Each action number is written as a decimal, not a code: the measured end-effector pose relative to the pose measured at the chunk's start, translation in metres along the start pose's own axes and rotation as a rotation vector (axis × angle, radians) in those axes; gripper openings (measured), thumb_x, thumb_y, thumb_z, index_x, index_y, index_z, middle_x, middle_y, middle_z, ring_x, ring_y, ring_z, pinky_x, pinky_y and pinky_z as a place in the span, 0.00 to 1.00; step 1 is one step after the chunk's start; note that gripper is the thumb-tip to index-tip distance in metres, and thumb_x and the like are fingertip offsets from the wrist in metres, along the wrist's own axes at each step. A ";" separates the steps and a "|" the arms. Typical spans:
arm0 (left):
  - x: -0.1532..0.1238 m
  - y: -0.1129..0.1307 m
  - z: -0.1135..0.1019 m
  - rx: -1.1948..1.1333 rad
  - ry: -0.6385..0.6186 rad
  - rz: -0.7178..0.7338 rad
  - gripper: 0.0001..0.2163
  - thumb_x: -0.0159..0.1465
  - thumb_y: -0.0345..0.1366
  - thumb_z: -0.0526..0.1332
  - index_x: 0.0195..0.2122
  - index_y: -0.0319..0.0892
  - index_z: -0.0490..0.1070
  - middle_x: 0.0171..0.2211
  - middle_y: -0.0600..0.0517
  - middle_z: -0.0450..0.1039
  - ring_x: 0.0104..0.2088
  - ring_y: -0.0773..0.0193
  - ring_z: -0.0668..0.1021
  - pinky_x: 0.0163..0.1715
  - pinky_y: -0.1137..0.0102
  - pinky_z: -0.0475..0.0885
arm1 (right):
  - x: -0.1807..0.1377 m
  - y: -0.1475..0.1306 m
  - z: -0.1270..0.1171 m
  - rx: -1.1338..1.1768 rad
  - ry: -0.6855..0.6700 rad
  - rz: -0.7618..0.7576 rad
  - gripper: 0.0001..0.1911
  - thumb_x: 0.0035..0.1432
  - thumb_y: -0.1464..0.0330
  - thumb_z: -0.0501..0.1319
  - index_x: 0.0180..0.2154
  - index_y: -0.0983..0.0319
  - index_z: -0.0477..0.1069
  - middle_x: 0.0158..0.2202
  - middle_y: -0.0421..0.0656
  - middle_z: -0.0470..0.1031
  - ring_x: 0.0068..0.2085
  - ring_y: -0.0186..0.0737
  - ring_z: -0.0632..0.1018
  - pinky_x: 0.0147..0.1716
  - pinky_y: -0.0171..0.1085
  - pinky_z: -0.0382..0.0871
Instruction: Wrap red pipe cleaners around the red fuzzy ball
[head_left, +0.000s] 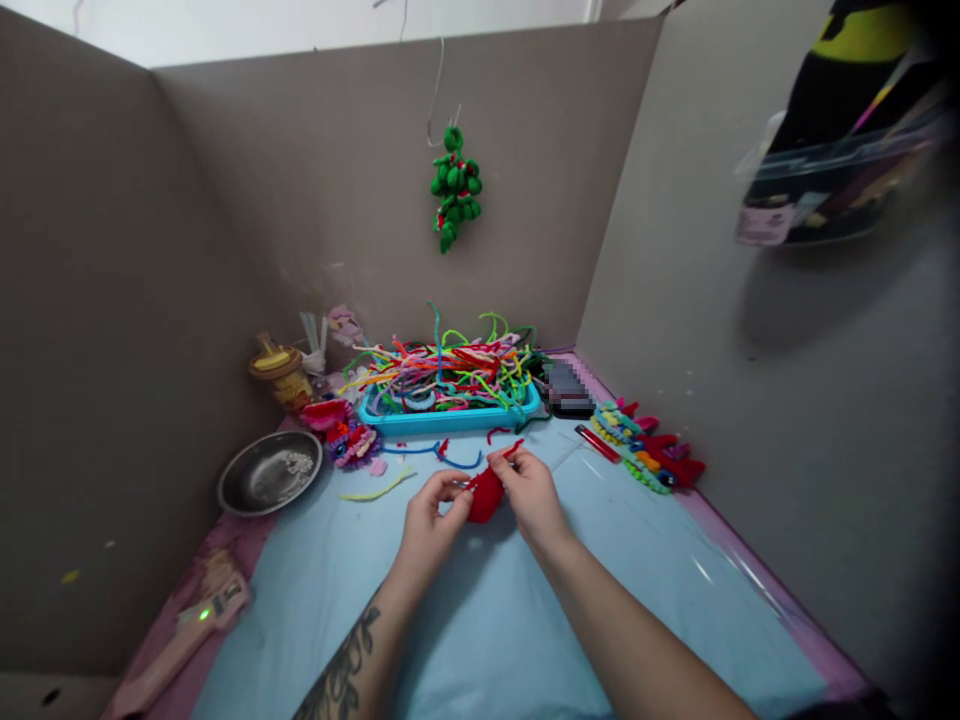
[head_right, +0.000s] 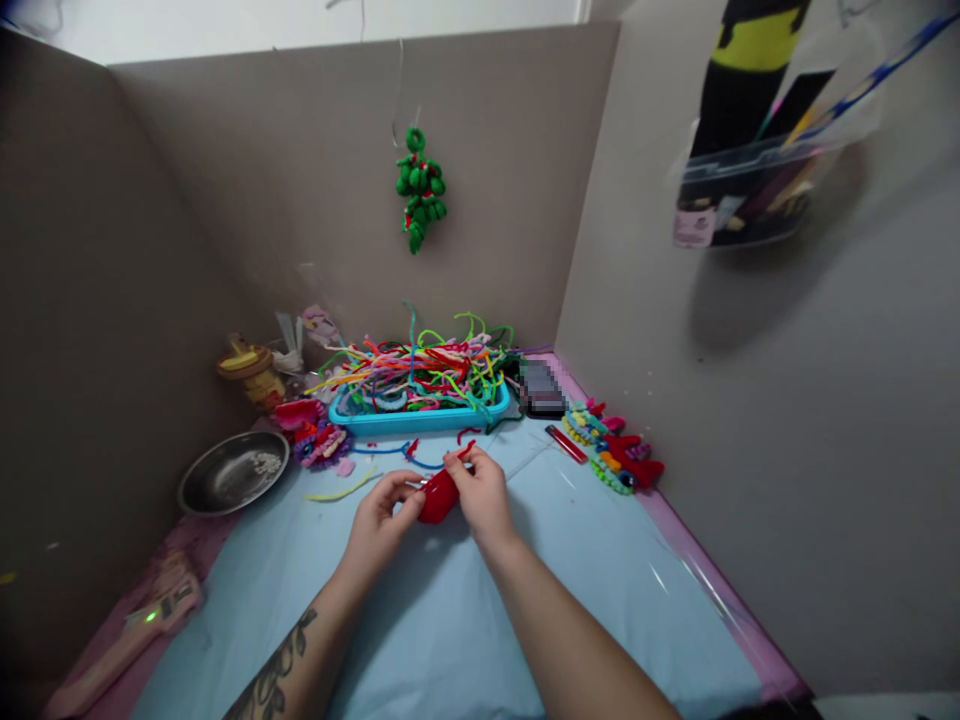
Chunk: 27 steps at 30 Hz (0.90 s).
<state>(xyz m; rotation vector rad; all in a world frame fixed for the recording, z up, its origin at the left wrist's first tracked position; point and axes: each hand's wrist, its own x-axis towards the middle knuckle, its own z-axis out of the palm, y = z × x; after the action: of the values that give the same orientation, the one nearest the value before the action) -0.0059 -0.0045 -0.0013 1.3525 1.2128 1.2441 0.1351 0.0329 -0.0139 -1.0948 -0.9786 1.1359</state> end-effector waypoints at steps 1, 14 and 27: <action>0.000 0.001 -0.001 -0.008 0.004 0.010 0.11 0.55 0.37 0.60 0.39 0.40 0.69 0.25 0.53 0.71 0.28 0.65 0.73 0.31 0.72 0.66 | 0.000 -0.001 0.000 0.017 -0.026 0.012 0.18 0.48 0.53 0.63 0.29 0.62 0.68 0.21 0.37 0.69 0.21 0.34 0.68 0.21 0.33 0.61; 0.004 0.006 -0.013 -0.137 -0.073 0.008 0.13 0.56 0.39 0.62 0.41 0.41 0.66 0.29 0.52 0.71 0.29 0.67 0.72 0.31 0.72 0.66 | -0.001 -0.015 -0.010 0.202 -0.463 0.183 0.19 0.38 0.71 0.68 0.34 0.60 0.64 0.26 0.34 0.70 0.25 0.31 0.71 0.27 0.31 0.61; 0.002 0.004 -0.011 -0.091 -0.075 -0.058 0.16 0.53 0.36 0.65 0.42 0.40 0.66 0.23 0.55 0.72 0.24 0.69 0.73 0.27 0.73 0.67 | -0.007 -0.013 0.000 0.182 -0.361 0.185 0.14 0.38 0.75 0.63 0.29 0.60 0.61 0.20 0.31 0.67 0.19 0.28 0.65 0.21 0.29 0.56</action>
<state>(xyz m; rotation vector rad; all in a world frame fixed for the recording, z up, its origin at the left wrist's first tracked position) -0.0168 -0.0027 0.0041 1.2775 1.1219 1.1837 0.1368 0.0251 -0.0010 -0.8623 -1.0400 1.5802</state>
